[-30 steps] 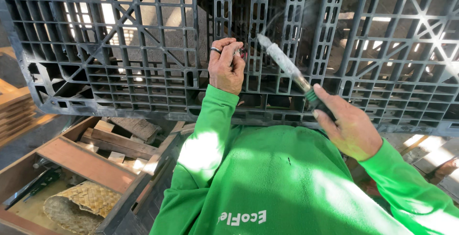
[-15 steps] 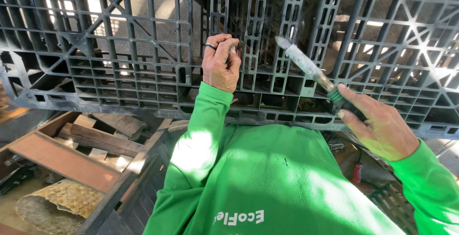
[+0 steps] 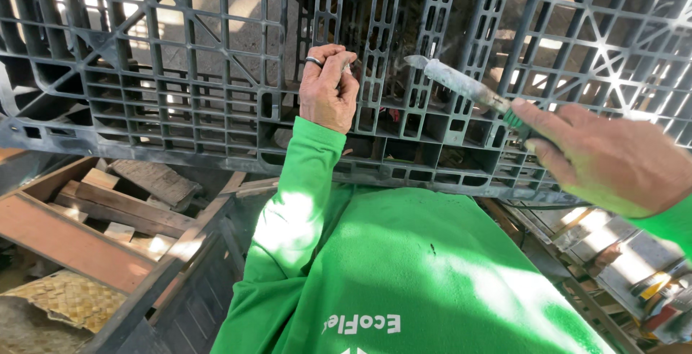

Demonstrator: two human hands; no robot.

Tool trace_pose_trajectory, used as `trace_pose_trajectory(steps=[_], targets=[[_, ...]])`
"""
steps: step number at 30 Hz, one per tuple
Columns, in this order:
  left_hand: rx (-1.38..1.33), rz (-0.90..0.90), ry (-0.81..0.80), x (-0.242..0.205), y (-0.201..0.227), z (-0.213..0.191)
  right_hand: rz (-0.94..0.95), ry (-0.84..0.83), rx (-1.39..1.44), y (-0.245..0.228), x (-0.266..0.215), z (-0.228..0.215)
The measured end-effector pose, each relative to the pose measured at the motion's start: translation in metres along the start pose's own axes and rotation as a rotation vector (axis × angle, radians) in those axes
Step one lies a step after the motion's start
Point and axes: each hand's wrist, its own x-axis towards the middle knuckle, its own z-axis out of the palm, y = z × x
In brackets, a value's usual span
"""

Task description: The person uses a soldering iron to melt and smooth the edges of a gray plastic crate. They repeatedly apply heat to various sections of the crate's grid structure, pressing the tool against the plastic to fuse or reshape it. The crate is repositioned several times to access different areas.

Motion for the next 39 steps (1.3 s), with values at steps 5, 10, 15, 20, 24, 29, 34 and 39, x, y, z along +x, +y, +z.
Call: trace_pose_trajectory(steps=[5, 10, 15, 20, 24, 29, 34, 39], targets=[[0.002, 0.141, 0.07, 0.0, -0.001, -0.004, 0.037, -0.168, -0.373, 0.001, 0.028, -0.054], [-0.014, 0.134, 0.06, 0.0, -0.002, -0.006, 0.027, -0.233, -0.55, -0.011, 0.07, -0.103], [0.029, 0.139, 0.053, -0.001, -0.004, -0.012, -0.279, -0.313, -0.97, -0.023, 0.087, -0.125], [0.005, 0.116, 0.057, -0.001, -0.006, -0.016, -0.031, -0.318, -0.754, -0.041, 0.104, -0.136], [0.01, 0.191, 0.11, 0.001, -0.006, -0.02, -0.173, -0.394, -0.964, -0.051, 0.111, -0.147], [-0.016, 0.166, 0.091, 0.0, -0.007, -0.02, -0.031, -0.3, -0.705, -0.046, 0.11, -0.142], [-0.027, 0.127, 0.061, -0.003, -0.005, -0.021, 0.053, -0.274, -0.647, -0.014, 0.089, -0.12], [-0.038, 0.085, 0.053, -0.002, -0.001, -0.015, 0.066, -0.186, -0.128, 0.025, 0.053, -0.08]])
